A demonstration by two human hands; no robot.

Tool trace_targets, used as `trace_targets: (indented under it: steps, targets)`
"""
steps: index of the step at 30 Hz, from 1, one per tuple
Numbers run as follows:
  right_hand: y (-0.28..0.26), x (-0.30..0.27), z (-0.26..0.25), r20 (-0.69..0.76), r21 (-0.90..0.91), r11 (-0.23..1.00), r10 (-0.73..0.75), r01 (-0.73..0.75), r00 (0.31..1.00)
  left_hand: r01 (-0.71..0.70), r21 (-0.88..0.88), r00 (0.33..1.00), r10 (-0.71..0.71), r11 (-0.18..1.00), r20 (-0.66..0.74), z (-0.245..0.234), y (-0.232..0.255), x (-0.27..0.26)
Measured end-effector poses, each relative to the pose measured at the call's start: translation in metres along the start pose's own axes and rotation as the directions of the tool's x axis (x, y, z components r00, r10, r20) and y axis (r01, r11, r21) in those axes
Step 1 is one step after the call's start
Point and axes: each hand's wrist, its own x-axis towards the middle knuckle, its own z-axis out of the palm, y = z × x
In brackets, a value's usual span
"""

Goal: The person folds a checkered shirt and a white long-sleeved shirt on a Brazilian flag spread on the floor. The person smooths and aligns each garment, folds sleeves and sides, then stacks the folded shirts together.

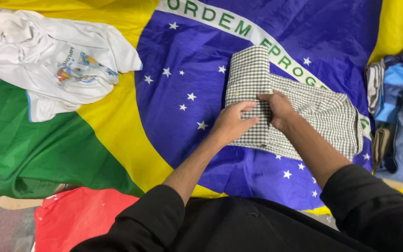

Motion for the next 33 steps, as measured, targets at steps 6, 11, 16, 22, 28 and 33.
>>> trace_targets:
  steps: [6, 11, 16, 22, 28, 33]
  targets:
    - [0.005, -0.007, -0.051, 0.206, 0.207, 0.976, -0.108, 0.065, 0.973, 0.155, 0.182, 0.945, -0.092, 0.971, -0.314, 0.023, -0.002, -0.036]
    - [0.009, -0.003, -0.148, 0.191, 0.537, 0.841, -0.206, 0.074, 0.960, 0.163, 0.321, 0.944, -0.053, 0.933, -0.325, 0.058, -0.004, -0.022]
    - [0.053, 0.050, -0.210, 0.053, 0.219, 0.973, 0.064, -0.075, 0.997, 0.178, 0.595, 0.983, -0.114, 0.784, -0.143, 0.128, -0.017, 0.003]
    - [0.075, 0.069, -0.241, 0.015, 0.073, 0.994, 0.077, -0.078, 0.997, 0.179, 0.587, 0.982, -0.109, 0.790, -0.154, 0.172, -0.016, 0.006]
    - [0.049, 0.052, -0.245, 0.114, 0.270, 0.961, 0.030, -0.061, 0.993, 0.149, 0.440, 0.961, -0.025, 0.886, -0.274, 0.199, 0.030, -0.012]
    - [0.030, 0.050, -0.260, 0.087, 0.323, 0.944, 0.044, -0.070, 0.995, 0.405, 0.448, 0.881, -0.211, 0.797, -0.423, 0.199, 0.035, -0.003]
